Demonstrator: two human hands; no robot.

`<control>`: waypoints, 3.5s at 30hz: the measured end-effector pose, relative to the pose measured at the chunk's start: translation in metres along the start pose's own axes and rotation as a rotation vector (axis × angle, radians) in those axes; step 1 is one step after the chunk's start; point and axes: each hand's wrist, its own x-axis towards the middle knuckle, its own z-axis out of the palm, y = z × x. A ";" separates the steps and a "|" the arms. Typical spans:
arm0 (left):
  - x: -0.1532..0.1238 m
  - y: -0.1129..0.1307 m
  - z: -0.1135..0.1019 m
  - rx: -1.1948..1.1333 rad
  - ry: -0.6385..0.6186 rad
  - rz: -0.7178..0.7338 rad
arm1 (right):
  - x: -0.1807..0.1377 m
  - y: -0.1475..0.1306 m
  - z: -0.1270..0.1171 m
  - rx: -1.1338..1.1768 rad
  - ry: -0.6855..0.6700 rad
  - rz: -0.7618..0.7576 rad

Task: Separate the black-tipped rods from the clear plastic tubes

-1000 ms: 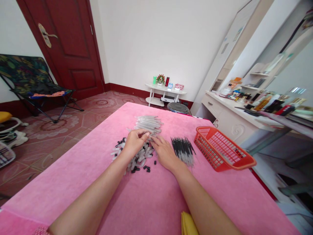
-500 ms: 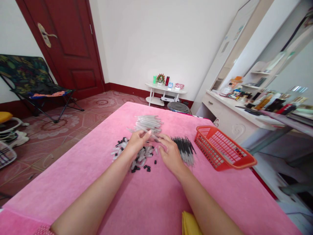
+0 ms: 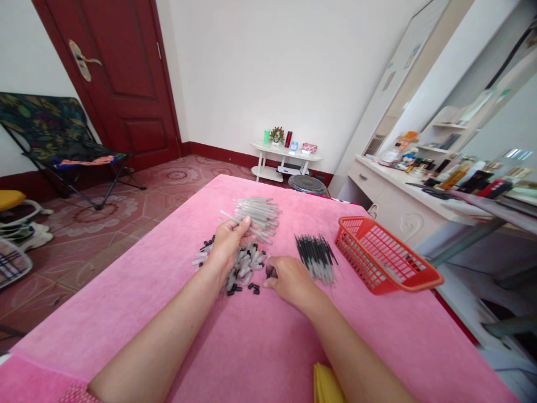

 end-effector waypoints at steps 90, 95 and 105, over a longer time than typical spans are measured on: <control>-0.018 -0.016 0.023 -0.281 -0.115 -0.174 | 0.008 0.012 -0.028 0.713 0.528 0.034; -0.019 -0.016 0.025 -0.279 -0.112 -0.178 | 0.008 0.011 -0.024 0.706 0.521 0.037; -0.024 -0.018 0.028 -0.240 -0.134 -0.141 | 0.008 0.008 -0.024 0.704 0.562 0.066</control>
